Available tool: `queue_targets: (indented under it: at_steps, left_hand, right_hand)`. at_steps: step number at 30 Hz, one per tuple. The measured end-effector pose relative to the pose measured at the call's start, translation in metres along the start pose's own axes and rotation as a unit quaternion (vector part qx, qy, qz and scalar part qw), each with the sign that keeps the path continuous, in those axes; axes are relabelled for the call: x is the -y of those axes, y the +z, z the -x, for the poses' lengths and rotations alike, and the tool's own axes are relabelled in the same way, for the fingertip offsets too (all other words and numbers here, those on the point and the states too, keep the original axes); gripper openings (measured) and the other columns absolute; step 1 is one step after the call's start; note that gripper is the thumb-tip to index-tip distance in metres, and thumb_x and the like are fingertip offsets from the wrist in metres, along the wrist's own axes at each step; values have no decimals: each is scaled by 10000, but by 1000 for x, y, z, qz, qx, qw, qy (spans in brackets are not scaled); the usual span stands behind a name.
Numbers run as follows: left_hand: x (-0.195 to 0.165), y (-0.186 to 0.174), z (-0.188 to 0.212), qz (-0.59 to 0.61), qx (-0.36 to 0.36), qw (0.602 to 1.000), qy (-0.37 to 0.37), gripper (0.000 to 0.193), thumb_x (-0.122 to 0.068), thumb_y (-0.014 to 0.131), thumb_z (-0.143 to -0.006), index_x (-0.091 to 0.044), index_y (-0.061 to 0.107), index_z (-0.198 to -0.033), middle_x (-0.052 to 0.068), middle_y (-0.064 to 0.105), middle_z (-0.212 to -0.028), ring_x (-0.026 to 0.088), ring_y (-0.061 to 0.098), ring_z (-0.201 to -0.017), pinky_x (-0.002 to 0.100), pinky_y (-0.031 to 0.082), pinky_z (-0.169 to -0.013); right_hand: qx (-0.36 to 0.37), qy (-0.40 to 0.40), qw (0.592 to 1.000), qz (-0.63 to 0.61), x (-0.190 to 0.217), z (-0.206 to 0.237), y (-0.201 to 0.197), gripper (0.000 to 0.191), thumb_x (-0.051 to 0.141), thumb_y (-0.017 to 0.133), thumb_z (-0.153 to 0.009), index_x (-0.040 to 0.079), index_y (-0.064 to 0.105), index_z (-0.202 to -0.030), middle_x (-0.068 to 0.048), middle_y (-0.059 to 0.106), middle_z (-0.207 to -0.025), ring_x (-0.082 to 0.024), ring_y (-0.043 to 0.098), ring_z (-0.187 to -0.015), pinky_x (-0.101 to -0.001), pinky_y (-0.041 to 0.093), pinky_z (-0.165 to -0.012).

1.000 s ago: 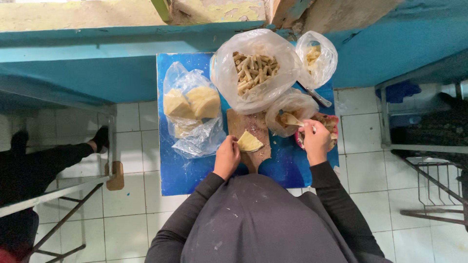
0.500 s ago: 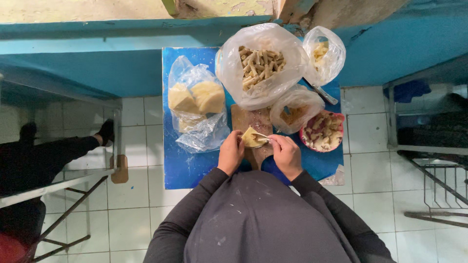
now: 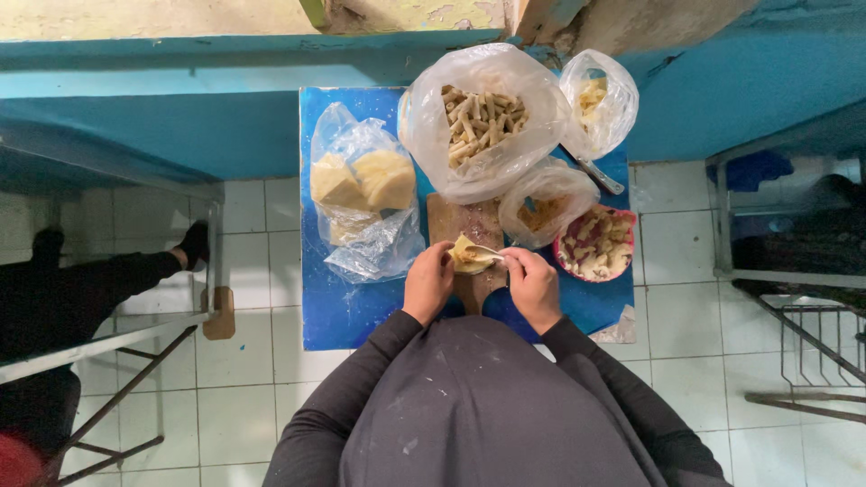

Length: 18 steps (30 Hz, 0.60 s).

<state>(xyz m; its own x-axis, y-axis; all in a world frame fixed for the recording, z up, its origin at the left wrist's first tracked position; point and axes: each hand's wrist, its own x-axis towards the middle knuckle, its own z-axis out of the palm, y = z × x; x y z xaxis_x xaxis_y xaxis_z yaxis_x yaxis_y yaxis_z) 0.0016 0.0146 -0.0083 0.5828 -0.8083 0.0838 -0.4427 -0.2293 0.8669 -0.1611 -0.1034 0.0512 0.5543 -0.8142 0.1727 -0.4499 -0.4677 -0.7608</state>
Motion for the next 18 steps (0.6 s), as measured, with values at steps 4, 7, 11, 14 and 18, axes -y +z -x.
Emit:
queue_targets:
  at_steps: [4,7,11,14,18]
  left_hand:
    - [-2,-1,0,41,8,999,-20,284,-63,662,-920,-69,633,-1203,153,699,-995,325,708,-873,398,565,-769]
    - [-2,-2,-1,65,21,997,-37,289,-59,666,-920,-73,637,-1207,150,707,-993,308,725,-840,381,578,-744]
    - [0,1,-3,79,25,996,-40,292,-58,673,-917,-72,640,-1207,145,710,-980,292,728,-827,370,582,-740]
    - [0,5,-5,85,28,995,-38,298,-57,670,-916,-66,639,-1212,151,714,-983,296,731,-839,372,583,-745]
    - [1,7,-5,84,15,996,-18,258,-67,649,-964,-59,645,-1222,175,721,-1037,319,737,-912,383,584,-780]
  right_hand:
    - [-21,101,991,-91,-31,-4,-9,130,110,615,-1021,36,711,-1067,-79,754,-847,-151,749,-801,-285,550,-684]
    - [-96,94,987,-85,-52,-5,-23,137,102,596,-1054,19,702,-1076,-93,738,-857,-158,726,-799,-288,540,-704]
    - [-176,80,981,9,-64,-13,-34,141,95,594,-1058,19,696,-1120,-113,733,-915,-198,729,-833,-324,551,-744]
    - [-124,19,987,103,-58,-26,-37,188,89,641,-1001,45,733,-1159,-151,705,-1023,-275,691,-926,-387,545,-808]
    - [-168,-126,938,277,-30,-23,-34,352,136,700,-868,57,744,-1208,-261,611,-1193,-389,597,-1078,-437,488,-912]
